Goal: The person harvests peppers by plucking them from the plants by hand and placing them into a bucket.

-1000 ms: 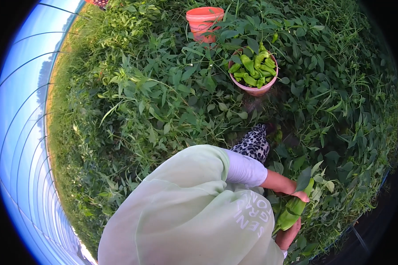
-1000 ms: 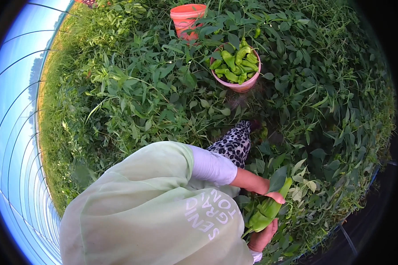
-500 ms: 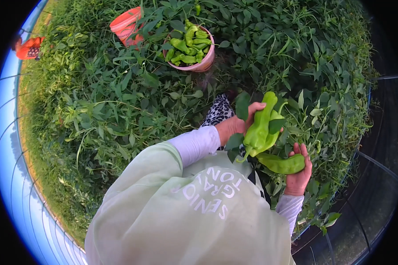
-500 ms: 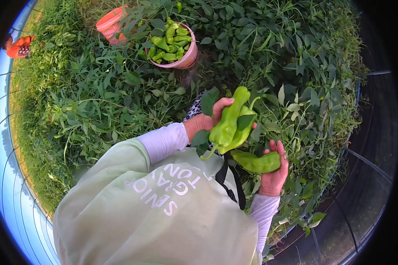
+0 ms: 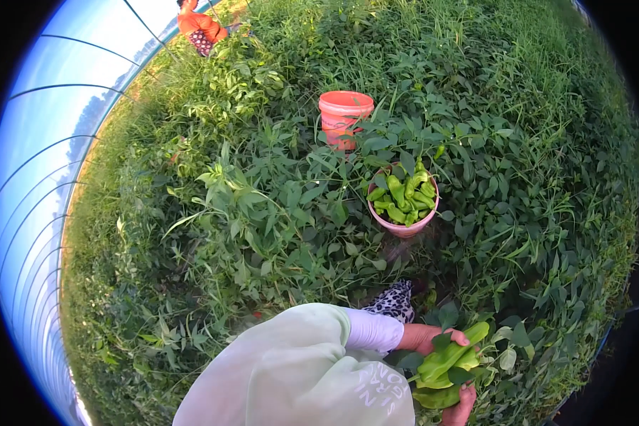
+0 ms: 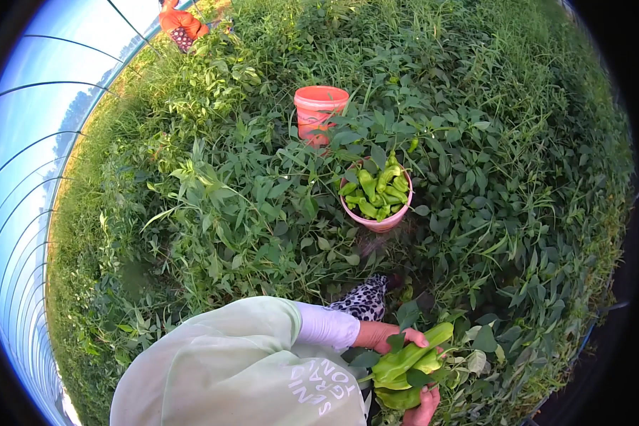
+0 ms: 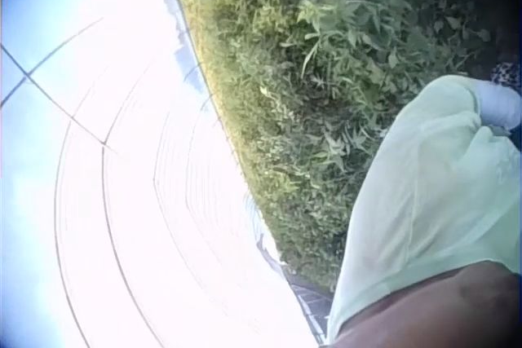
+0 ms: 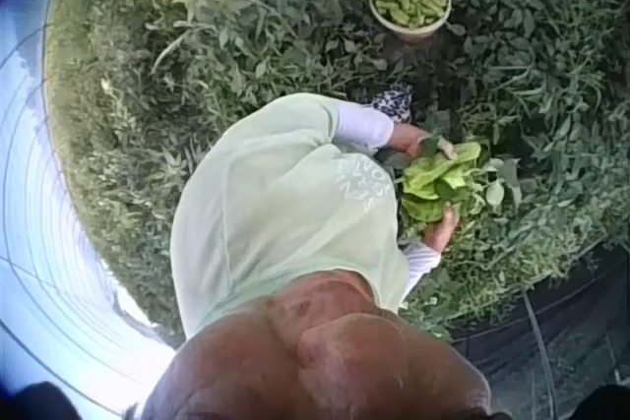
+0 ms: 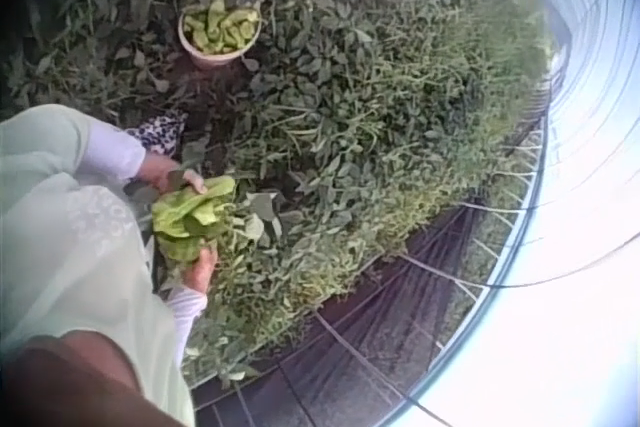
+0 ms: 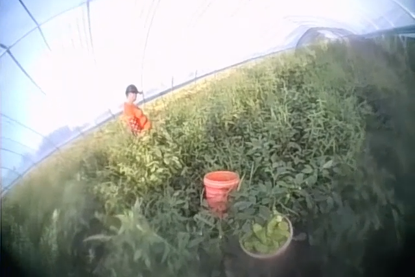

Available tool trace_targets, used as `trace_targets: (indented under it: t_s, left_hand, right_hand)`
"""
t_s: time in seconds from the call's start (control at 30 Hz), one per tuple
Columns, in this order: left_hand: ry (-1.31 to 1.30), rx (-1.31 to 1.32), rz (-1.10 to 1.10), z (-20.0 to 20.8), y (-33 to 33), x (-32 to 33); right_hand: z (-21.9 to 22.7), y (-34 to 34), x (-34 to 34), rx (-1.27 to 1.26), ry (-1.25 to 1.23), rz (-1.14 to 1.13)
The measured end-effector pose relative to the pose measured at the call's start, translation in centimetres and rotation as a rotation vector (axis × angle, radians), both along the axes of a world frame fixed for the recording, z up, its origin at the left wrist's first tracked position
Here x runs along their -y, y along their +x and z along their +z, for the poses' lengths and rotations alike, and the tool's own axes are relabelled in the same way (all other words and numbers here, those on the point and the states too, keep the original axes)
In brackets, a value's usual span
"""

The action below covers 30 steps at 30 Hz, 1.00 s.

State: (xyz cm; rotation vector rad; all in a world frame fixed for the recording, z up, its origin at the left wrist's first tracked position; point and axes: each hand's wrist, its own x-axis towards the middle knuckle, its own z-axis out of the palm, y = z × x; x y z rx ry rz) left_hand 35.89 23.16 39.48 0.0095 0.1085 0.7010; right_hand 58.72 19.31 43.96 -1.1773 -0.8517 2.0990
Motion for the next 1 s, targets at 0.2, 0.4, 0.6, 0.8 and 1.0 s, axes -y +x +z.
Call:
trace_targets:
  t_s: [0.2,0.4,0.6,0.8,1.0]
  left_hand:
    - [0.031,0.041,0.085,-1.0,-1.5,0.5]
    - [-0.142,-0.066,0.248,-1.3,-3.7,1.1]
    - [-0.238,0.018,0.268,1.5,-0.6,-1.7]
    - [-0.137,-0.088,0.213,4.1,3.4,-5.0]
    - [-0.092,0.108,0.322,2.0,4.5,-6.3]
  right_hand:
    - [-0.3,1.7,0.8,0.267,-0.168,-0.165]
    - [-0.7,0.9,-1.0,0.226,-0.169,-0.184]
    - [-0.6,0.5,-1.0,0.109,-0.202,-0.270]
    - [-0.6,-1.7,-1.3,-0.242,-0.149,-0.295]
    - [-0.4,-3.2,-2.0,-0.157,0.048,-0.239]
